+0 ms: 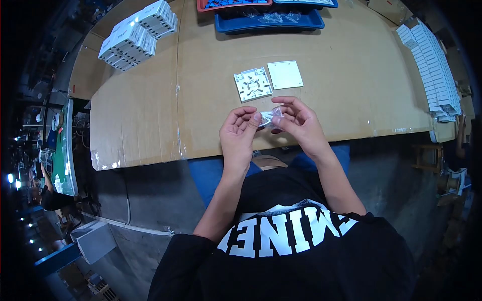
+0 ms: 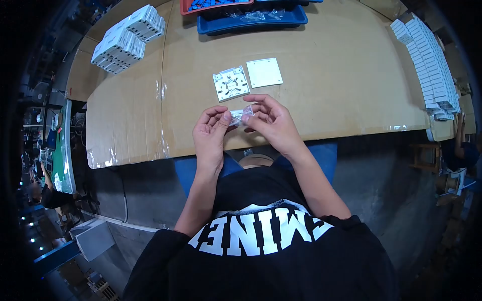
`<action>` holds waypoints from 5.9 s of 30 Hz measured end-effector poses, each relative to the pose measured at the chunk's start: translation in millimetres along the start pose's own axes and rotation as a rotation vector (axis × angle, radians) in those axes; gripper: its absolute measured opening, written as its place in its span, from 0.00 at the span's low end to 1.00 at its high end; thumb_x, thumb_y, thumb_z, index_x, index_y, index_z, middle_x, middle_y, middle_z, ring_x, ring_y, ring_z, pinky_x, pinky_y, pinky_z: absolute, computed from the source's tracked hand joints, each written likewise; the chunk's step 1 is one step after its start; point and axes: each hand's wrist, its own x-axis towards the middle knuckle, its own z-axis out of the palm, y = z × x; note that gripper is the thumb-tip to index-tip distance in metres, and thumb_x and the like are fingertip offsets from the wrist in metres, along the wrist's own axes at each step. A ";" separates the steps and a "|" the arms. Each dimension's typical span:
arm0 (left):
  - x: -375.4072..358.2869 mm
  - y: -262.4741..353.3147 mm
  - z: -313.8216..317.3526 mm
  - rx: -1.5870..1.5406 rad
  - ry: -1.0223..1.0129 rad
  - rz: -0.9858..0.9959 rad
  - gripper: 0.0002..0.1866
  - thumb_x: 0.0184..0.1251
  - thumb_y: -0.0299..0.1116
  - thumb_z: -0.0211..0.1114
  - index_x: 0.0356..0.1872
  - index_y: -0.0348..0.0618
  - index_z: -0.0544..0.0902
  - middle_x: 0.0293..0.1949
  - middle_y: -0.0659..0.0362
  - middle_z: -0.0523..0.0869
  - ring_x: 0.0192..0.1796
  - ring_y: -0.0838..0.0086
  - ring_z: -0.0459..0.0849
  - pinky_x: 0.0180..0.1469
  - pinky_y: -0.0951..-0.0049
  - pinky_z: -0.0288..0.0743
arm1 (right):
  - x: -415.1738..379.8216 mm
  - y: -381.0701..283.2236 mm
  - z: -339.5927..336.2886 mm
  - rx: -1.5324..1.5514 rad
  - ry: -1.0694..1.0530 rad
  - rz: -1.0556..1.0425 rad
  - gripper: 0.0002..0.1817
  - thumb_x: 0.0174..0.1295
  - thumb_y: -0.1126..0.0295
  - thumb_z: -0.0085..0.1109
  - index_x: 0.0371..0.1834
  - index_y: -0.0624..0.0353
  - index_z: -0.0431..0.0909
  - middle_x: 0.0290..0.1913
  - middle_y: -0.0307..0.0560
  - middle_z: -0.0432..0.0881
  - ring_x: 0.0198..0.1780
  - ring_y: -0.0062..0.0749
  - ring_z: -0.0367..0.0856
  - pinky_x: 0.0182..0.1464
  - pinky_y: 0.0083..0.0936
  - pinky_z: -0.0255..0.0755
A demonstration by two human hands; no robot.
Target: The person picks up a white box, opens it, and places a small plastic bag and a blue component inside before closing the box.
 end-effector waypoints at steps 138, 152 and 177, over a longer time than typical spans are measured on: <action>-9.7 -0.8 2.1 0.089 -0.130 -0.005 0.07 0.74 0.23 0.67 0.49 0.35 0.83 0.49 0.56 0.87 0.50 0.78 0.85 0.55 0.76 0.79 | -6.8 10.8 -28.1 -0.262 -0.132 -0.178 0.08 0.69 0.72 0.69 0.47 0.63 0.85 0.44 0.37 0.87 0.47 0.19 0.84 0.52 0.20 0.77; -15.4 8.0 7.0 0.143 -0.110 0.087 0.06 0.74 0.24 0.70 0.47 0.35 0.84 0.42 0.59 0.87 0.45 0.81 0.84 0.52 0.80 0.76 | -11.9 -3.0 -30.5 -0.201 -0.201 -0.012 0.08 0.68 0.77 0.69 0.48 0.66 0.86 0.41 0.40 0.88 0.43 0.19 0.86 0.48 0.18 0.80; -19.5 8.7 7.8 0.113 -0.079 -0.039 0.14 0.74 0.27 0.71 0.56 0.34 0.87 0.43 0.62 0.86 0.46 0.83 0.81 0.50 0.81 0.76 | -15.9 11.8 -36.6 -0.051 -0.252 0.076 0.08 0.70 0.77 0.66 0.48 0.67 0.81 0.39 0.44 0.88 0.41 0.22 0.89 0.45 0.16 0.81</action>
